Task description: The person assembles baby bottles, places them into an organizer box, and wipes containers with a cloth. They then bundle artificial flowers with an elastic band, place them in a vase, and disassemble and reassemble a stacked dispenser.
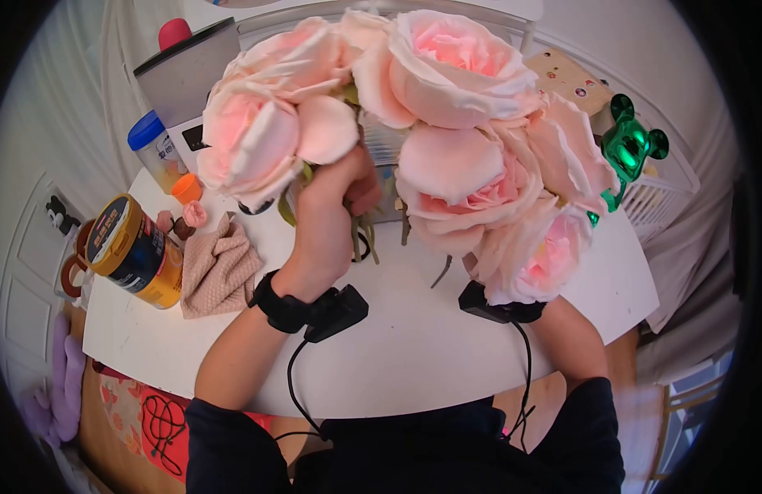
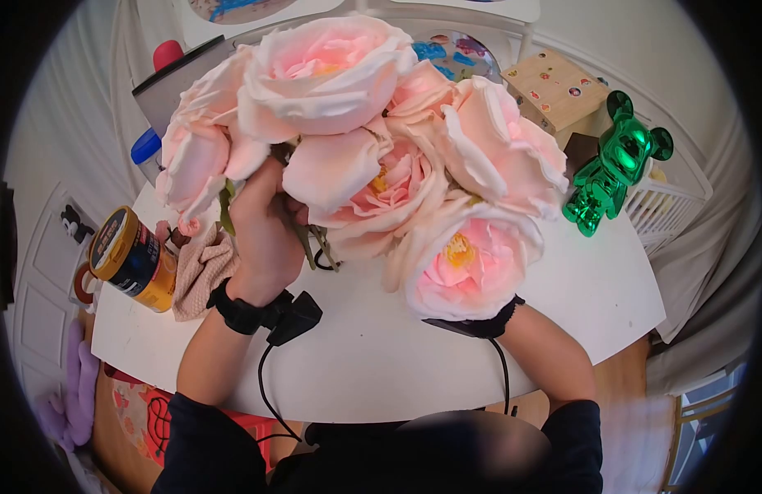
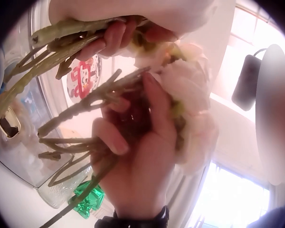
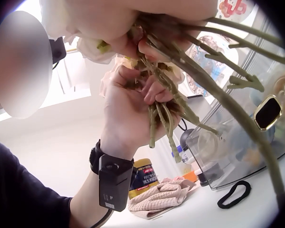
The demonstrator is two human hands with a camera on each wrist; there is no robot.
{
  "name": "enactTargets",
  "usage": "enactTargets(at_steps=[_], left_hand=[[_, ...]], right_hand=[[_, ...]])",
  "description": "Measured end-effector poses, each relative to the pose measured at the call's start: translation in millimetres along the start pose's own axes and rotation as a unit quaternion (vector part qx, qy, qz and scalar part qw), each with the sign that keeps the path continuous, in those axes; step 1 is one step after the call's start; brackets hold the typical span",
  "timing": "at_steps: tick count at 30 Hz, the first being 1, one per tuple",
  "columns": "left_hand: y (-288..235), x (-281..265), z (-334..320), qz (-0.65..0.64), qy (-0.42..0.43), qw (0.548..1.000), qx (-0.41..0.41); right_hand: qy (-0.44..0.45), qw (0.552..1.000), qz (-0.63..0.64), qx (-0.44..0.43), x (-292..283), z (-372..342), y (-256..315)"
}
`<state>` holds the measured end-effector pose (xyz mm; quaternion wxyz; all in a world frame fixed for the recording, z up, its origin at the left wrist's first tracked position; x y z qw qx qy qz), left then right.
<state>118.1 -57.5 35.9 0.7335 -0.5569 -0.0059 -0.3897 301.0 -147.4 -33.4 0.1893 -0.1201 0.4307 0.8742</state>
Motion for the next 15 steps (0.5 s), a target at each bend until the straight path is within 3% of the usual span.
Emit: enactTargets(at_steps=[1,4,7,10,12,13,14,15], left_hand=[[3,2,-4,0.0,0.001,1.0,0.0],[27,-16,-10,0.126,0.014,0.987,0.097],[32,-23,-15,0.081,0.057,0.992,0.073],[52,-30,-15,0.065,0.07,0.99,0.102],[91,-60,-14,0.355,0.069,0.913,0.19],[88,-66,-14,0.388,0.115,0.899,0.167],[85,-69,-14,0.388,0.115,0.899,0.167],[75,-64,-14,0.291,0.143,0.937,0.131]], right_hand=[[0.005,1.0,0.022,0.004,1,51,-11],[0.022,0.996,0.088,0.016,7,-20,-11],[0.038,0.987,0.156,0.027,7,-29,-23],[0.054,0.973,0.22,0.037,8,-9,-36],[0.066,0.962,0.262,0.043,14,-4,-43],[0.072,0.955,0.284,0.047,14,-8,-47],[0.077,0.948,0.305,0.051,15,-31,-48],[0.083,0.94,0.327,0.055,15,-29,-52]])
Point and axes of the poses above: each hand's wrist, its own z-axis towards the middle knuckle, its own x-axis out of the palm, y = z × x, the point moved 2 cm from there along z, towards the middle knuckle, and after that the axes turned 1 degree about y, right-handed, at the moved point
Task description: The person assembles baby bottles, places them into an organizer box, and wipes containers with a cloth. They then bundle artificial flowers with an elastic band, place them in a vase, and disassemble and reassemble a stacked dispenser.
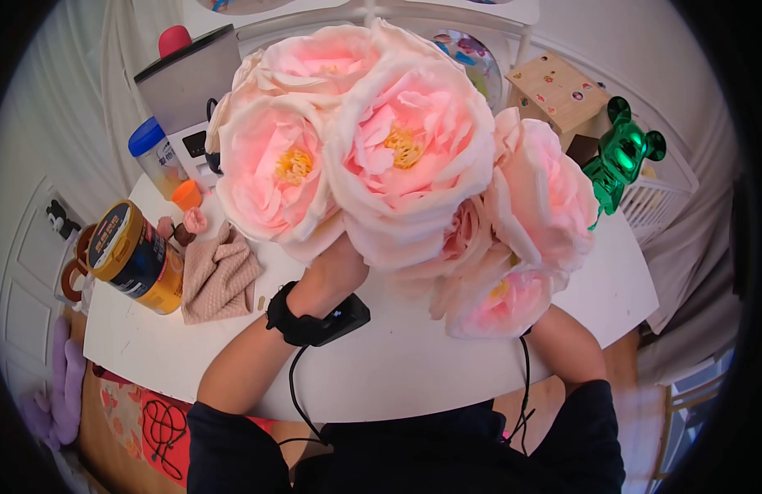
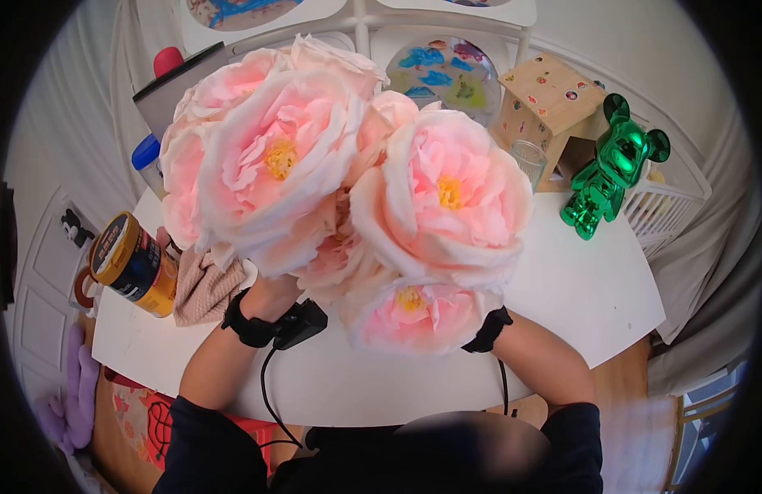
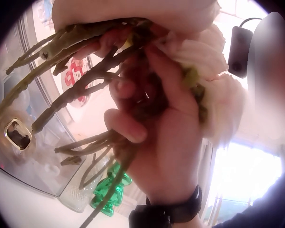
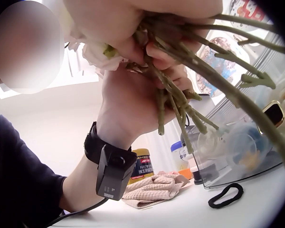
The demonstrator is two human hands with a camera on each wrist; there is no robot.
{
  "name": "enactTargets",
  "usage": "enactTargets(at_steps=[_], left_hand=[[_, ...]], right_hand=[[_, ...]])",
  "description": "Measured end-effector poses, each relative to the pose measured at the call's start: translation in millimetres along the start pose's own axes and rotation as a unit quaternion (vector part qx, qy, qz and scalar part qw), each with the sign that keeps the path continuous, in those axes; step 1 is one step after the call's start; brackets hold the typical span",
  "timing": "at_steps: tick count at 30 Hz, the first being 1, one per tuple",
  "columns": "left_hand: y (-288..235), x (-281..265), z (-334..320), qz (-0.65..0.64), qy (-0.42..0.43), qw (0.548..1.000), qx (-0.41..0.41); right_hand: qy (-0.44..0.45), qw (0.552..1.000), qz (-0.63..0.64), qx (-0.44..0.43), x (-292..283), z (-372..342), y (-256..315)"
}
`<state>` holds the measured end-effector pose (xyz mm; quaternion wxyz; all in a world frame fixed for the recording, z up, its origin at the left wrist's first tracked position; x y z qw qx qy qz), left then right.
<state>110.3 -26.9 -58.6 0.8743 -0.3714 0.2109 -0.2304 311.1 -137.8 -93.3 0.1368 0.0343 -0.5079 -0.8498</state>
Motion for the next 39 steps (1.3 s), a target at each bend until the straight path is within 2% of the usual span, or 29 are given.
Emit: enactTargets(at_steps=[1,2,4,5,7,8,10,14,15,16,17,19,20,22,23,26,28,31,32,34,35,36,37,38,39], left_hand=[[-8,-1,3,-0.11,0.019,0.994,-0.016],[-12,-1,3,-0.11,0.019,0.994,-0.016],[-20,0,3,-0.042,0.04,0.997,0.049],[-10,0,0,-0.042,0.041,0.997,0.05],[20,-4,-7,-0.05,-0.033,0.995,-0.084],[21,-5,-11,-0.05,-0.033,0.995,-0.084],[6,-5,-12,0.125,0.023,0.992,-0.001],[22,-10,-19,0.212,0.055,0.975,-0.045],[22,-16,-17,0.452,0.108,0.876,0.128],[25,-17,-18,0.647,0.15,0.689,0.289],[32,-9,-24,0.647,0.15,0.69,0.289],[38,8,-35,0.606,-0.019,0.743,0.283],[38,5,-36,0.605,-0.02,0.744,0.283],[31,-8,-34,0.52,0.016,0.817,0.25],[31,-11,-35,0.52,0.017,0.817,0.251],[30,-10,-42,0.693,0.014,0.601,0.398],[32,-8,-49,0.771,0.01,0.424,0.475],[38,-11,-58,0.826,0.002,0.127,0.549],[38,-15,-55,0.826,0.002,0.127,0.549],[30,-25,-41,0.757,0.078,0.423,0.491],[23,-24,-40,0.758,0.078,0.423,0.491],[18,-18,-39,0.832,0.076,0.142,0.531],[18,-17,-37,0.834,0.067,-0.151,0.526],[18,-17,-37,0.834,0.067,-0.151,0.526],[17,-23,-43,0.831,0.069,-0.18,0.522]], right_hand=[[0.006,1.0,0.023,0.004,1,-3,-4],[0.011,0.999,0.045,0.008,-1,-7,-8],[0.023,0.996,0.089,0.015,-8,-21,-12],[0.028,0.993,0.111,0.019,-10,-21,-15],[0.039,0.987,0.156,0.027,-10,-15,-24],[0.045,0.983,0.178,0.031,-12,-19,-27],[0.057,0.973,0.221,0.04,-14,-20,-34],[0.08,0.946,0.307,0.058,-15,-9,-50],[0.079,0.946,0.307,0.058,-14,-10,-49],[0.029,0.952,0.291,0.088,-14,-12,-50],[-0.021,0.955,0.273,0.118,-14,-14,-51],[-0.122,0.948,0.233,0.177,-16,-19,-51],[-0.172,0.94,0.212,0.205,-16,-22,-50],[-0.27,0.913,0.168,0.257,-18,-28,-50],[-0.319,0.893,0.146,0.281,-18,-32,-49],[-0.456,0.816,0.077,0.348,-18,-44,-47],[-0.453,0.821,0.073,0.339,-21,-39,-39],[-0.441,0.838,0.059,0.316,-16,-21,-32],[-0.436,0.844,0.053,0.309,-18,-27,-27],[-0.426,0.855,0.042,0.292,-19,-38,-19],[-0.421,0.861,0.037,0.284,-20,-50,-15],[-0.416,0.866,0.031,0.275,-19,-42,-12],[-0.411,0.871,0.026,0.267,-20,-46,-8],[-0.406,0.876,0.02,0.258,-22,-39,-4],[-0.401,0.881,0.015,0.25,-22,-40,0]])
Point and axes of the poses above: each hand's wrist, its own z-axis towards the middle knuckle, its own x-axis out of the palm, y = z × x, the point moved 2 cm from there along z, towards the middle knuckle, and after that the axes turned 1 degree about y, right-handed, at the moved point
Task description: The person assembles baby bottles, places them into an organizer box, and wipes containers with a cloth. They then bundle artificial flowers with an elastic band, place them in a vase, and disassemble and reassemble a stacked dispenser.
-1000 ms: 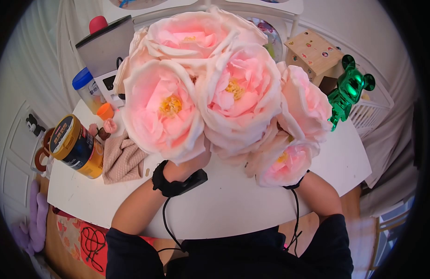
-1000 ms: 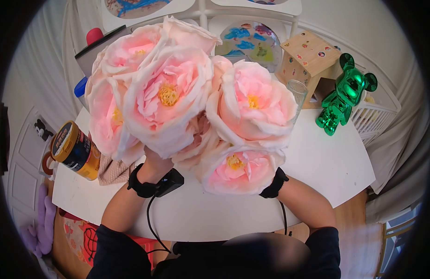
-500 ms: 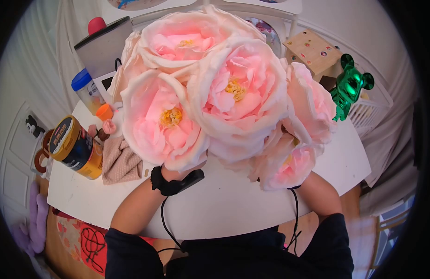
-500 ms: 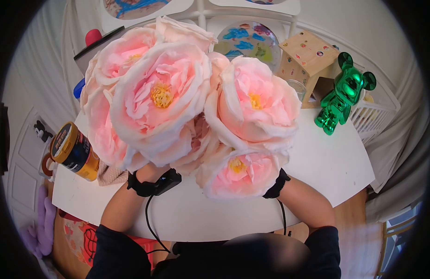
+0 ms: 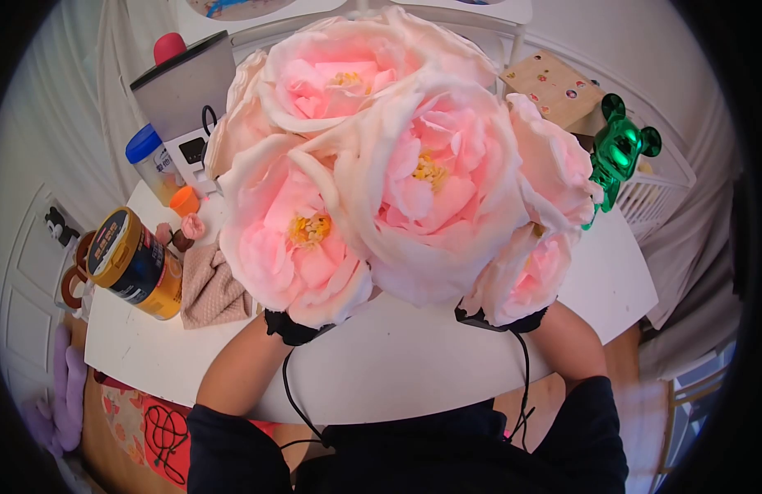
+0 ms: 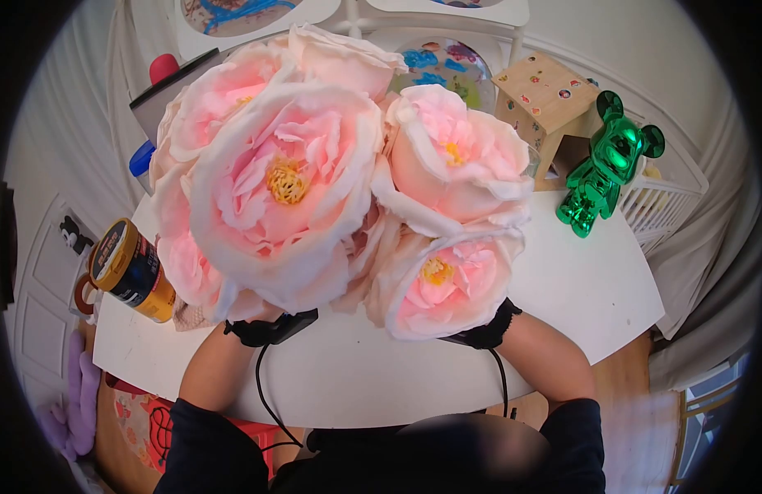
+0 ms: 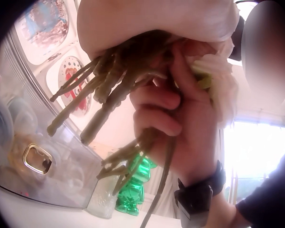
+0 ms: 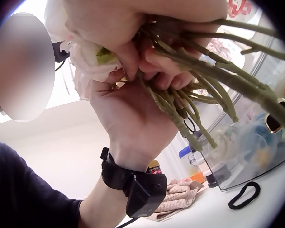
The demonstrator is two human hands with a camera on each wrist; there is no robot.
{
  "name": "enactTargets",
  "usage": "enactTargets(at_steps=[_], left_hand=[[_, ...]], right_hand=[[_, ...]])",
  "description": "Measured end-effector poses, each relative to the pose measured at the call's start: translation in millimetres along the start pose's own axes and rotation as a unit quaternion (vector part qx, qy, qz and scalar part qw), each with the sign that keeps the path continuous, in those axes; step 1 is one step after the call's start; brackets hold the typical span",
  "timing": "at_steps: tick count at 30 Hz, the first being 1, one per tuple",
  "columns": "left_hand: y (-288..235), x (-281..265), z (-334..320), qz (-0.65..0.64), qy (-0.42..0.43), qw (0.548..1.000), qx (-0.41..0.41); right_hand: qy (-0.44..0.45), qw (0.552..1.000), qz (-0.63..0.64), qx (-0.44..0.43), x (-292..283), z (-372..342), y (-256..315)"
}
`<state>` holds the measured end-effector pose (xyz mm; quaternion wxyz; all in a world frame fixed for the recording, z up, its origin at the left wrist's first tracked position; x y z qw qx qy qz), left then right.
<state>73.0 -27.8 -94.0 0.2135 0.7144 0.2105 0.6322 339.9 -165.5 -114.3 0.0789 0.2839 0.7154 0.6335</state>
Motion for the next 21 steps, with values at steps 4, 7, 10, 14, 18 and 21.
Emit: enactTargets(at_steps=[4,7,10,14,18,21], left_hand=[[-2,1,7,0.092,0.012,0.993,0.069],[-3,6,13,0.161,0.023,0.979,0.121],[5,1,35,0.228,0.034,0.958,0.173],[0,2,23,0.315,0.044,0.918,0.238],[-4,8,18,0.4,0.051,0.865,0.299],[-10,19,14,0.46,0.056,0.818,0.341]], right_hand=[[0.022,0.999,-0.011,-0.042,7,-8,9],[0.039,0.996,-0.021,-0.074,26,-2,26],[0.058,0.992,-0.031,-0.107,35,-5,35],[0.078,0.985,-0.042,-0.149,38,-9,49],[0.096,0.976,-0.049,-0.19,54,-8,65],[0.11,0.967,-0.055,-0.221,54,-6,79]])
Point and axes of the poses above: each hand's wrist, its own z-axis towards the middle knuckle, its own x-axis out of the palm, y = z × x, the point moved 2 cm from there along z, towards the middle knuckle, and after that the axes turned 1 degree about y, right-handed, at the moved point
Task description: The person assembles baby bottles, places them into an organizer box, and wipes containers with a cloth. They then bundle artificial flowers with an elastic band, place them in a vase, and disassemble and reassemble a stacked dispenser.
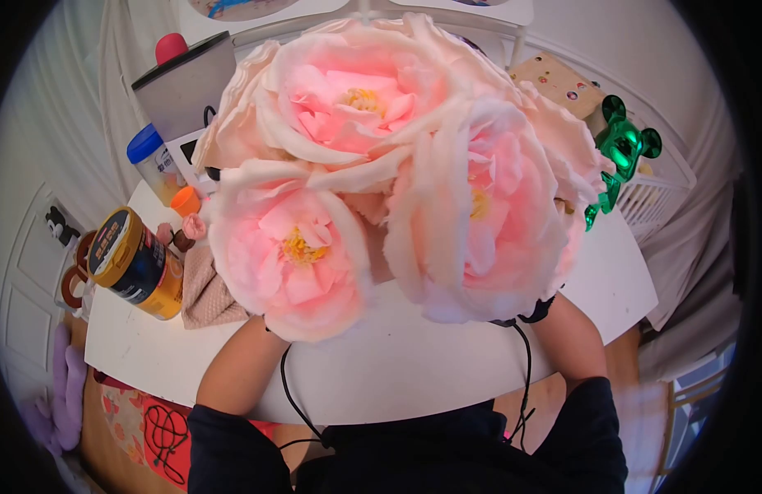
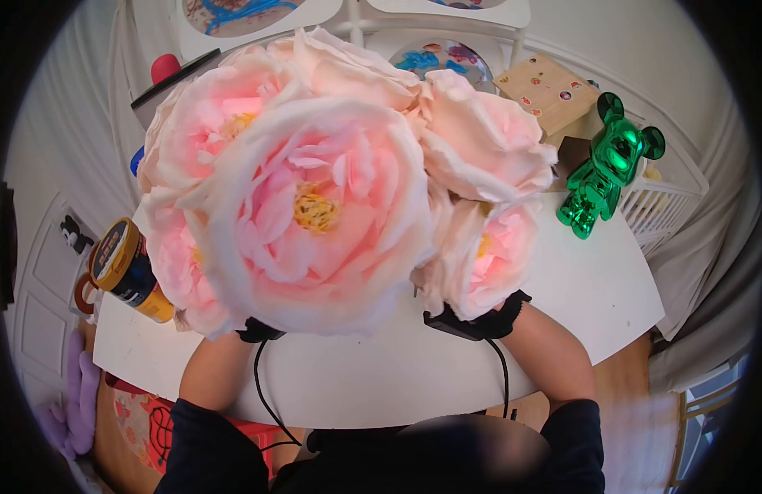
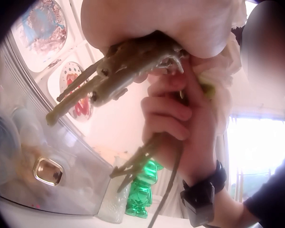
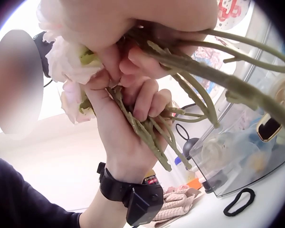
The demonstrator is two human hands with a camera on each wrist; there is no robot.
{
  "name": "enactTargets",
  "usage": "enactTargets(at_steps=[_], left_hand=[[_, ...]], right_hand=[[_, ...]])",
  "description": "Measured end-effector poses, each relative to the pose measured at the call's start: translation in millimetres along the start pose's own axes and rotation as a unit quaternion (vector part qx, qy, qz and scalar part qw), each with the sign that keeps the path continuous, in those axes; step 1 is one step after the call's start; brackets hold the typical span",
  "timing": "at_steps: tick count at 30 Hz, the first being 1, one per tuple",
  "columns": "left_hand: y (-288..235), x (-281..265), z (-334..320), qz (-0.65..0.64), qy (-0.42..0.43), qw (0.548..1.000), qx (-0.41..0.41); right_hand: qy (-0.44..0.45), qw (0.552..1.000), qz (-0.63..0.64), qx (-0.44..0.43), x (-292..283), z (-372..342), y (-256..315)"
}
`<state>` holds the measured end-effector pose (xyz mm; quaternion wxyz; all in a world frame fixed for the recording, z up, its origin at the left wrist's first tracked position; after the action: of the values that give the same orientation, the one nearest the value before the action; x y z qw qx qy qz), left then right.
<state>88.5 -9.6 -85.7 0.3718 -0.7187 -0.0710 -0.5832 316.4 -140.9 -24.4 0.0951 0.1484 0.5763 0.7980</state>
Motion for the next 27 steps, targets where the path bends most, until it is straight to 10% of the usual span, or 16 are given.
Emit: enactTargets(at_steps=[7,8,16,21,23,27], left_hand=[[-20,19,31,0.16,0.019,0.979,0.126],[-17,16,23,0.182,0.022,0.972,0.143],[-11,28,30,0.365,0.048,0.891,0.265],[-18,27,24,0.467,0.066,0.817,0.332],[-15,26,19,0.504,0.072,0.782,0.36],[-33,40,27,0.499,0.165,0.786,0.327]], right_hand=[[0.042,0.996,-0.02,-0.075,-12,-2,26],[0.131,0.974,0.178,-0.047,-11,14,28],[0.068,0.979,-0.116,-0.157,-13,16,14],[0.149,0.975,0.045,-0.158,2,20,11],[-0.027,0.979,-0.012,-0.204,-1,23,-17],[0.177,0.961,0.199,-0.08,9,20,34]])
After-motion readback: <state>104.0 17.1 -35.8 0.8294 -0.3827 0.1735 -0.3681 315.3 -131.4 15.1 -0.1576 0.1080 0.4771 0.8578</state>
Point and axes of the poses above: each hand's wrist, its own z-axis towards the middle knuckle, its own x-axis out of the palm, y = z × x, the point moved 2 cm from there along z, towards the middle knuckle, and after that the axes turned 1 degree about y, right-handed, at the moved point
